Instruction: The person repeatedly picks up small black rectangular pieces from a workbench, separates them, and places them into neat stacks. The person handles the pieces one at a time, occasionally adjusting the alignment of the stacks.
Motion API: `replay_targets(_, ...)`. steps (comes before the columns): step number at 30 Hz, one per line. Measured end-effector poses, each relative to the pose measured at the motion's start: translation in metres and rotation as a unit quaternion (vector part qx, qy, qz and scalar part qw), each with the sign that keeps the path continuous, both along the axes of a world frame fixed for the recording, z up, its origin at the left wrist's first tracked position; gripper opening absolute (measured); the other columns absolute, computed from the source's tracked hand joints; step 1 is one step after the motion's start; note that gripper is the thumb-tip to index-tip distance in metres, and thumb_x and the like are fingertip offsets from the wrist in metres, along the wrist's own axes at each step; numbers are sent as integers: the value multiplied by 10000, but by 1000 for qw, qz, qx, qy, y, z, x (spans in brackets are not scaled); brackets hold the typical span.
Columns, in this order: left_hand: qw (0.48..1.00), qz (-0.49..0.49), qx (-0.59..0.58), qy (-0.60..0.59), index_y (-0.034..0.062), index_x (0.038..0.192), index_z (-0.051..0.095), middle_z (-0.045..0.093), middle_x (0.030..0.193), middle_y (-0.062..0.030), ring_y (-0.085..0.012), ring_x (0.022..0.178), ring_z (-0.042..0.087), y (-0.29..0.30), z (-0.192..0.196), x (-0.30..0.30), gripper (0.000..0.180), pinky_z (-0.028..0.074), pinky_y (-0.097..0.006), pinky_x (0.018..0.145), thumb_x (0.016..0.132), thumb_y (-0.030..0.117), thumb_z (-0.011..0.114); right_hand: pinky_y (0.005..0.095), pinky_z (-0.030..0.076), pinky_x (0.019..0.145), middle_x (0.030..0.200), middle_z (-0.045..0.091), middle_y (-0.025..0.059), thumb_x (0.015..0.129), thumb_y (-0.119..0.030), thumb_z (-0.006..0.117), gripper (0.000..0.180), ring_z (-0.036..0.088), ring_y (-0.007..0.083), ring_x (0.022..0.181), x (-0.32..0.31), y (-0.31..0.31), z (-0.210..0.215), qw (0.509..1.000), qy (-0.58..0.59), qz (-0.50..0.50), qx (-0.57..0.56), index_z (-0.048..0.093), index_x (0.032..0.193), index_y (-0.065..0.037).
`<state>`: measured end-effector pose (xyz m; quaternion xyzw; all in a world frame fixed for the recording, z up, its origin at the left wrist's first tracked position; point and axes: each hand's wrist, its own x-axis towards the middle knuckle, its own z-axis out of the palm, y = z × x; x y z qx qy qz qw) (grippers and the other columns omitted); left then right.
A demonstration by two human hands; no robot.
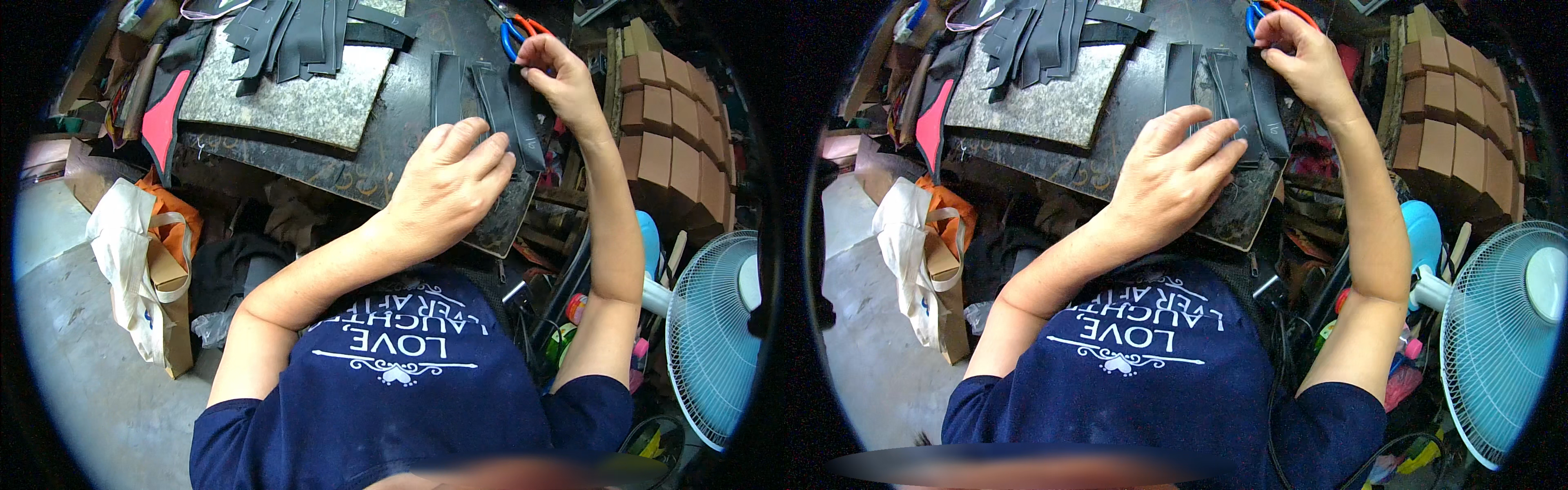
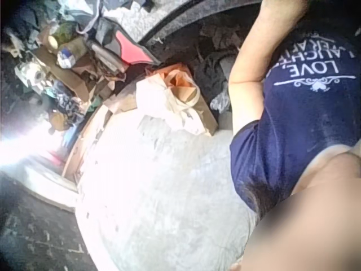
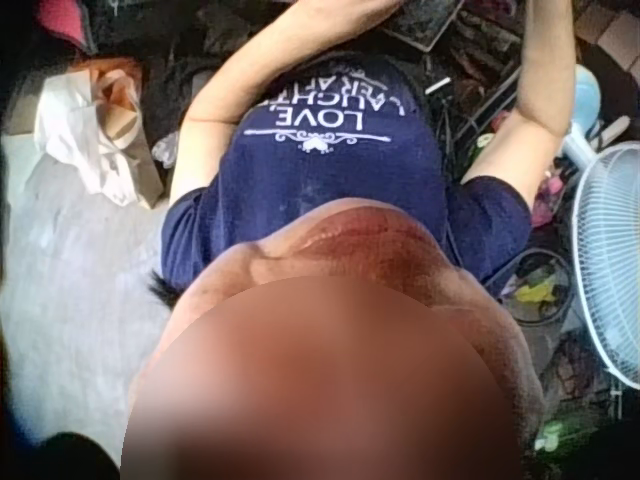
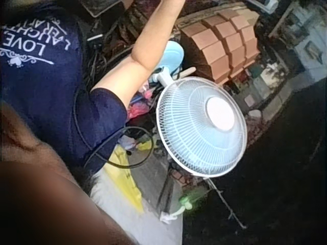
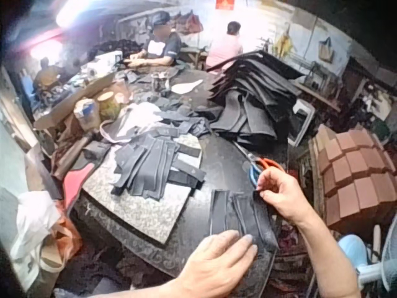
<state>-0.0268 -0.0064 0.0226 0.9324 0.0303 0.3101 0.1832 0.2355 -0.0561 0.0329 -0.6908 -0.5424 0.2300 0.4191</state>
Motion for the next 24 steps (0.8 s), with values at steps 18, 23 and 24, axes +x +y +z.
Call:
replay_targets(18,992,-36,60,106,97,1336,603,531,1423,-100,-321,1392,399,-10,-18,24,645,299,-606,1132,872,544,630,408,468,990,1151,674,91,827,-71,664,240,613,319,1098,20,-3,-13,925,-364,-90,63,674,1067,-86)
replay_targets(23,994,-47,44,90,62,1319,607,537,1409,-135,-346,1393,399,-11,-20,22,656,292,-616,1136,867,537,640,401,457,1019,1215,664,116,854,-53,656,220,603,310,1162,50,13,-23,921,-375,-53,90,662,1074,-60)
replay_targets(24,994,-48,46,89,60,1318,606,537,1408,-138,-346,1395,398,-10,-20,23,657,291,-617,1136,867,537,640,401,457,1022,1220,664,116,855,-43,655,222,602,312,1166,54,18,-23,922,-374,-46,91,661,1076,-58)
